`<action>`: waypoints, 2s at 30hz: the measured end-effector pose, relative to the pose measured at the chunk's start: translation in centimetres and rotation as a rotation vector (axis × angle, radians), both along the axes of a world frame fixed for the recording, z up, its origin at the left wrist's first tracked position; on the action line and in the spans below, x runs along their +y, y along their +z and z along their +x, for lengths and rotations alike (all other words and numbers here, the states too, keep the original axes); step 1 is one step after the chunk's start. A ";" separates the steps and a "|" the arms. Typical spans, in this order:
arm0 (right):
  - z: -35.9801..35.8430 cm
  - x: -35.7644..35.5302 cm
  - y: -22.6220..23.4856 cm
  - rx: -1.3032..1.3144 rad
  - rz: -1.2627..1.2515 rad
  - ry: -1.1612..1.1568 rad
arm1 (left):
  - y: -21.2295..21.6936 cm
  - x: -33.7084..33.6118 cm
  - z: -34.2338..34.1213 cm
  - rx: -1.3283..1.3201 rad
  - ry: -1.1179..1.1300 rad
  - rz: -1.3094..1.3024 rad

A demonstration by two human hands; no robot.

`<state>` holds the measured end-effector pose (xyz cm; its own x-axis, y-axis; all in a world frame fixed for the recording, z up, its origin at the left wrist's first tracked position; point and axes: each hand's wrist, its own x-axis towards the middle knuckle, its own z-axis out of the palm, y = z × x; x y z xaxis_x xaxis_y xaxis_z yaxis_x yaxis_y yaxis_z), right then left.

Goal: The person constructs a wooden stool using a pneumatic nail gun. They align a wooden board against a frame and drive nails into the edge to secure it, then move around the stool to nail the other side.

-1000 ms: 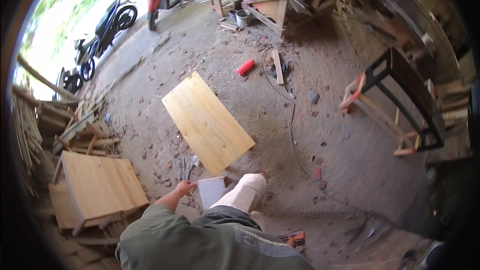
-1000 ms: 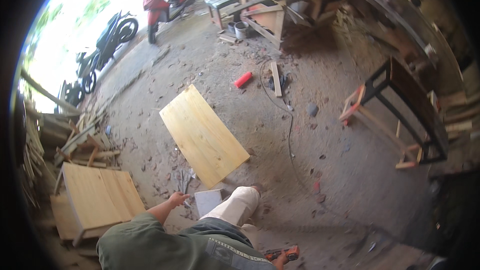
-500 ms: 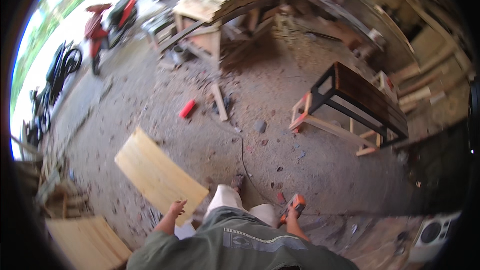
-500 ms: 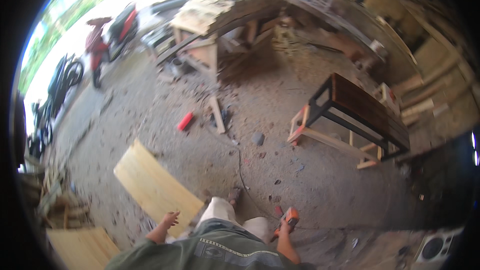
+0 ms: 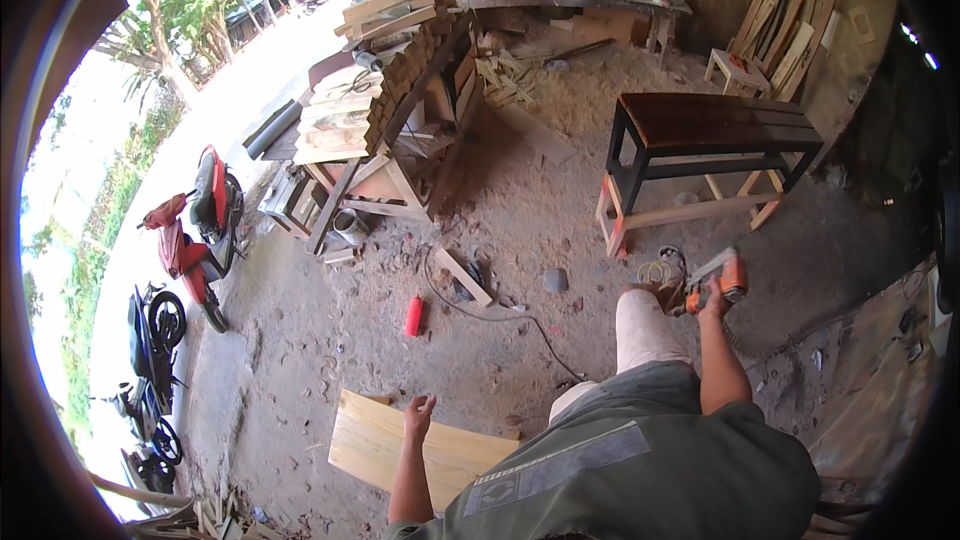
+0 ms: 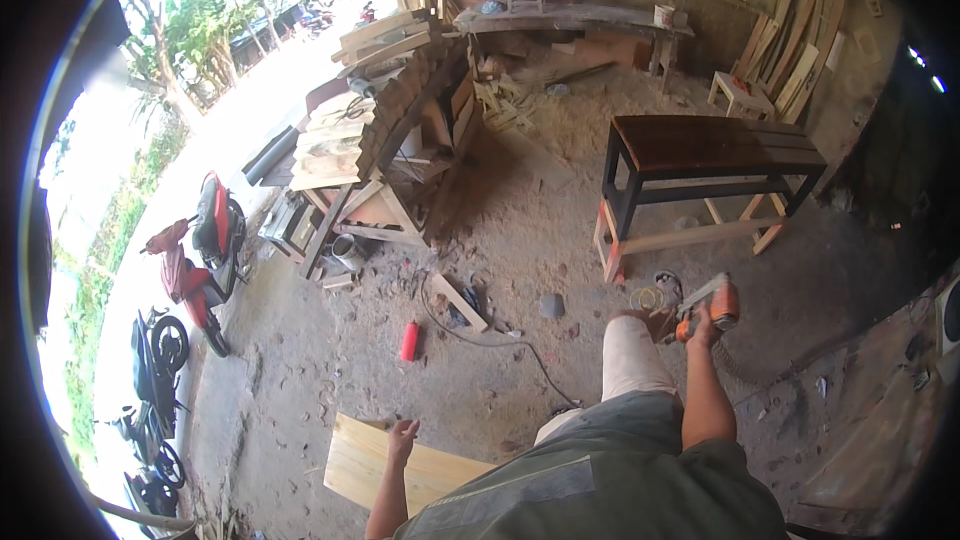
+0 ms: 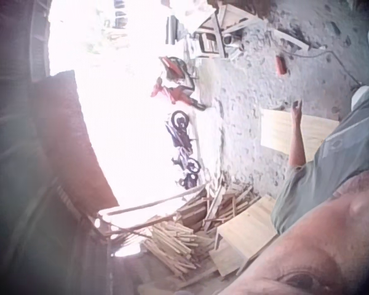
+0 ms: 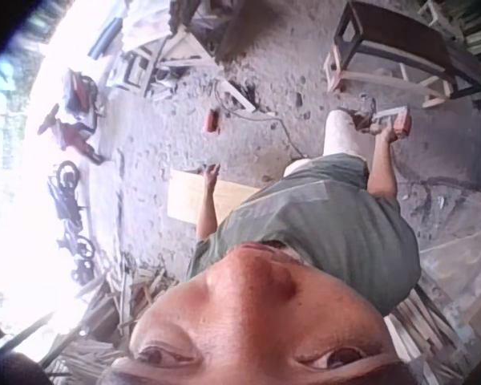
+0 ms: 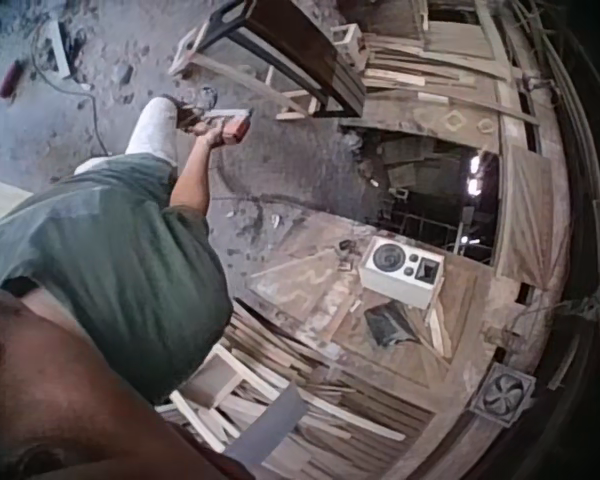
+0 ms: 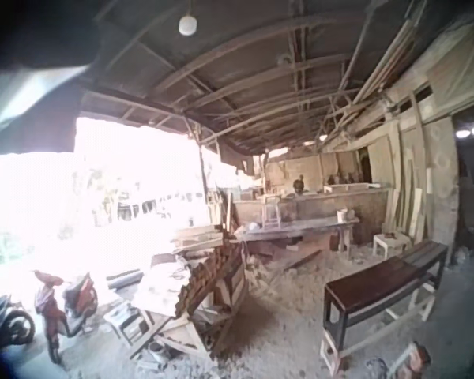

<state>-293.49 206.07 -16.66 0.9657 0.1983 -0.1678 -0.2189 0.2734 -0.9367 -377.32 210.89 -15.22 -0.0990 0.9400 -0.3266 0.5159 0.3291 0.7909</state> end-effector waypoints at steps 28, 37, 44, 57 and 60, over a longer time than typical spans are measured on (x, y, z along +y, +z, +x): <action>-1.0 -48.1 -6.7 0.425 0.526 -0.895 | 18.7 34.0 16.2 0.129 -0.569 0.045; 4.1 -53.0 -2.1 0.152 0.134 -1.172 | 24.6 32.9 46.1 0.149 -1.014 -0.056; 11.0 -57.6 -0.1 0.271 -0.066 -1.243 | 10.0 25.5 70.7 0.308 -1.183 0.050; 29.7 -60.2 1.7 0.428 -0.236 -0.929 | -2.2 3.7 94.7 0.418 -1.502 -0.272; 34.4 -59.5 1.7 0.453 -0.254 -0.853 | -2.9 5.2 98.6 0.556 -1.538 -0.291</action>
<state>-259.12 146.57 -14.97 0.6029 -0.6246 -0.4963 -0.3936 0.3083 -0.8661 -278.75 216.06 -18.14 0.6458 0.1807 -0.7418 0.6566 -0.6273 0.4188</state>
